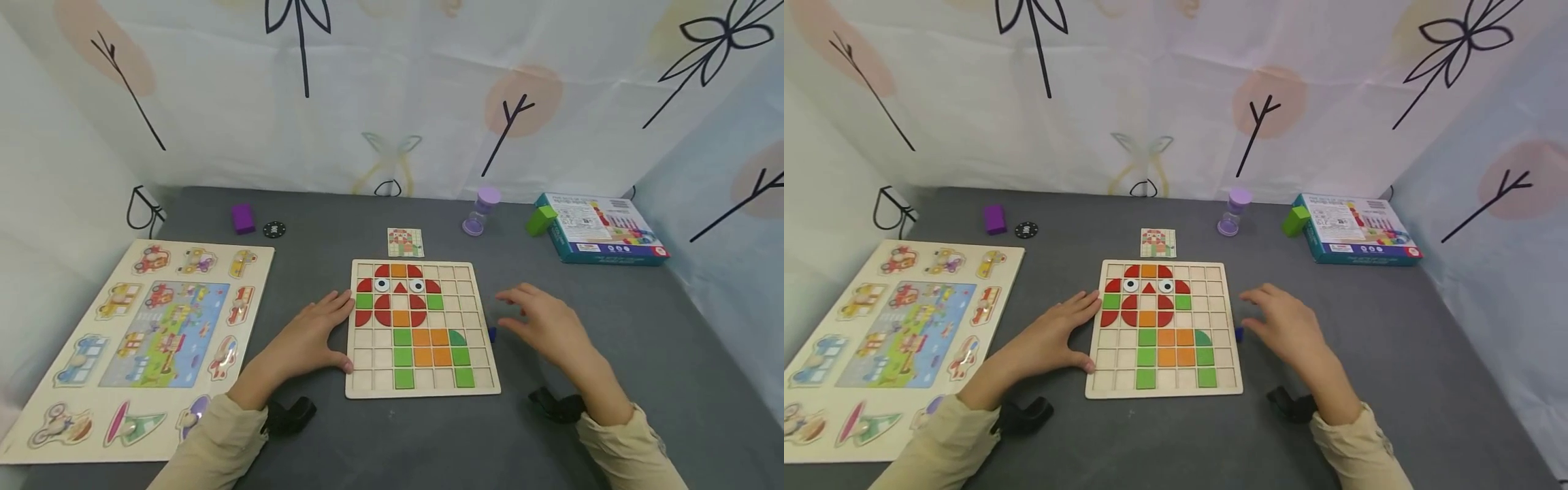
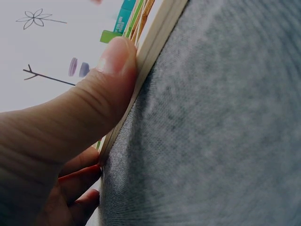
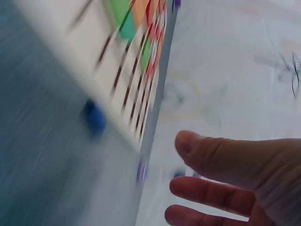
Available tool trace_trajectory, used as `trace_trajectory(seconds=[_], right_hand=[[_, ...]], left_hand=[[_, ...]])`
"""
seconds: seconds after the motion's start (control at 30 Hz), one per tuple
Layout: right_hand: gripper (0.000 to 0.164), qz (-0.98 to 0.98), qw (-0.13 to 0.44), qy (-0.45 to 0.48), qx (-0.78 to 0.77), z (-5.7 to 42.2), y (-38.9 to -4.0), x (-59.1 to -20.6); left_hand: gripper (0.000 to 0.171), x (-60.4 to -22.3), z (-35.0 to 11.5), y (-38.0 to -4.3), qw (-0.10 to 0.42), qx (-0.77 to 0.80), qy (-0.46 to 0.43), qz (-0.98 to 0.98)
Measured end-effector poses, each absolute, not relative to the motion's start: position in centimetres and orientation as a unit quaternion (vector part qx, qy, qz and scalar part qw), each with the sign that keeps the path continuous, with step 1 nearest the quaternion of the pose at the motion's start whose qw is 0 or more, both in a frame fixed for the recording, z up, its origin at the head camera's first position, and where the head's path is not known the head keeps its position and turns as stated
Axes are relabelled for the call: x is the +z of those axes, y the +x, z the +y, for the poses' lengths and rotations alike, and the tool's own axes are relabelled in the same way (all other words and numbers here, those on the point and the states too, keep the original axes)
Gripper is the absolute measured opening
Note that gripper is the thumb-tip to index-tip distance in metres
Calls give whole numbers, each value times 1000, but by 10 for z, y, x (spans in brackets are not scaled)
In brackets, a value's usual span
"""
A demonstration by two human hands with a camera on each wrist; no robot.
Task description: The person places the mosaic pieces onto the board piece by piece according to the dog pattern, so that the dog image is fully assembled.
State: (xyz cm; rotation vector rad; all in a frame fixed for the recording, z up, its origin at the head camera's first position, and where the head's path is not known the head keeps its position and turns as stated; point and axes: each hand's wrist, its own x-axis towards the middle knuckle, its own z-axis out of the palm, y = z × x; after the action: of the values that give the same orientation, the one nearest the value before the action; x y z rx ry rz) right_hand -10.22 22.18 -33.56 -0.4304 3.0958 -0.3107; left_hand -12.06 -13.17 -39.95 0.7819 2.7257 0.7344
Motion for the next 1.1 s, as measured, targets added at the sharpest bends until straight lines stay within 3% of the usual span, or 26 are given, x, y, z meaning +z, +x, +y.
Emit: trace_trajectory(seconds=[0.23,0.4,1.1], right_hand=[[39,994,56,-30,-94,282,-66,-341],[41,991,80,-29,-104,301,-53,-355],[25,993,76,-41,-83,299,-50,-368]], left_hand=[[102,-399,-133,-120,111,249,261,926],[103,-398,-133,-121,112,248,256,928],[105,-400,-131,-122,110,239,259,929]])
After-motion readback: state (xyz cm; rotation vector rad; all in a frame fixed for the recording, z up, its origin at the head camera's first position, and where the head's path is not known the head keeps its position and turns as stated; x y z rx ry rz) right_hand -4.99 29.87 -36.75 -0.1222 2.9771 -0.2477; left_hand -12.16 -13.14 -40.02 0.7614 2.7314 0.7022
